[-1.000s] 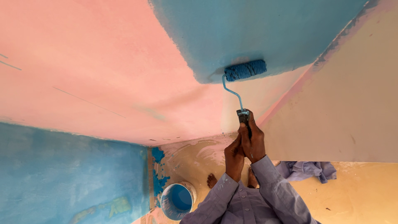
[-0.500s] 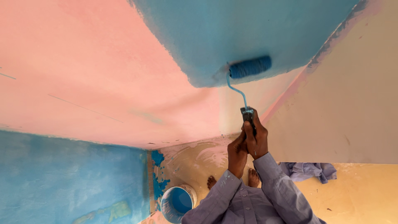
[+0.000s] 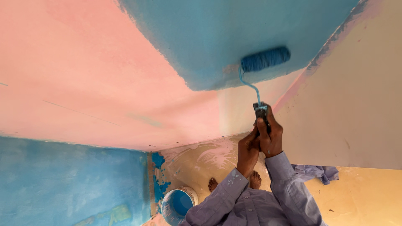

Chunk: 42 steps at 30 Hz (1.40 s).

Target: The person paints the ceiling of a room blue using a paint roller, working the roller back and forth across the pink ceiling surface. They periodically reload the roller with blue paint from a bucket on the floor and continue rolling paint onto the ceiling.

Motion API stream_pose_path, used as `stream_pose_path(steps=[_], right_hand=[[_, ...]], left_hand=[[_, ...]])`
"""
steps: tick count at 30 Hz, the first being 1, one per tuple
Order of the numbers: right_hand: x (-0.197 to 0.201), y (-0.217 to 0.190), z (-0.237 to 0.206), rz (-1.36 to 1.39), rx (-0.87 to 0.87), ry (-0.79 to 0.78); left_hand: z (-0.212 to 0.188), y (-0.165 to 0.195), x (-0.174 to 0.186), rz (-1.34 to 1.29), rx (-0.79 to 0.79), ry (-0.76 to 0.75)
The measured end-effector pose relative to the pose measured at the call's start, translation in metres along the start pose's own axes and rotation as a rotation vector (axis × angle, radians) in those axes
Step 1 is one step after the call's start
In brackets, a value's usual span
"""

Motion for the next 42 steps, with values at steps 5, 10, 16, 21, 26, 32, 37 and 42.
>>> stream_pose_path(steps=[5, 10, 16, 21, 26, 32, 37, 42], right_hand=[[0.003, 0.033, -0.017, -0.034, -0.099, 0.024], [0.021, 0.021, -0.006, -0.007, -0.033, 0.055], [0.033, 0.034, 0.000, -0.014, -0.134, 0.049], [0.036, 0.058, -0.014, -0.052, -0.185, 0.065], [0.052, 0.041, 0.000, -0.016, -0.107, 0.078], [0.064, 0.044, 0.012, 0.037, -0.180, 0.078], [0.064, 0.079, -0.004, -0.022, -0.227, 0.086], [0.076, 0.090, -0.005, -0.078, -0.240, 0.078]], left_hand=[[-0.010, -0.020, 0.004, 0.062, 0.115, 0.031], [-0.008, 0.004, -0.014, 0.182, 0.032, 0.009], [-0.007, -0.002, -0.032, 0.115, 0.112, -0.031], [-0.015, -0.020, -0.031, 0.081, 0.155, 0.009], [-0.014, 0.009, -0.047, 0.154, 0.088, -0.009], [-0.007, 0.027, -0.070, 0.193, 0.040, -0.048], [-0.014, -0.019, -0.065, 0.082, 0.202, -0.018], [-0.018, -0.043, -0.074, -0.047, 0.334, -0.038]])
Point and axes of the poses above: each hand's wrist, its own z-axis towards the middle knuckle, its own x-axis out of the back of the hand, y = z × x, the point moved 10 cm from there along z, towards the middle knuckle, and after that the axes turned 9 degrees about y, right-handed, at the moved point
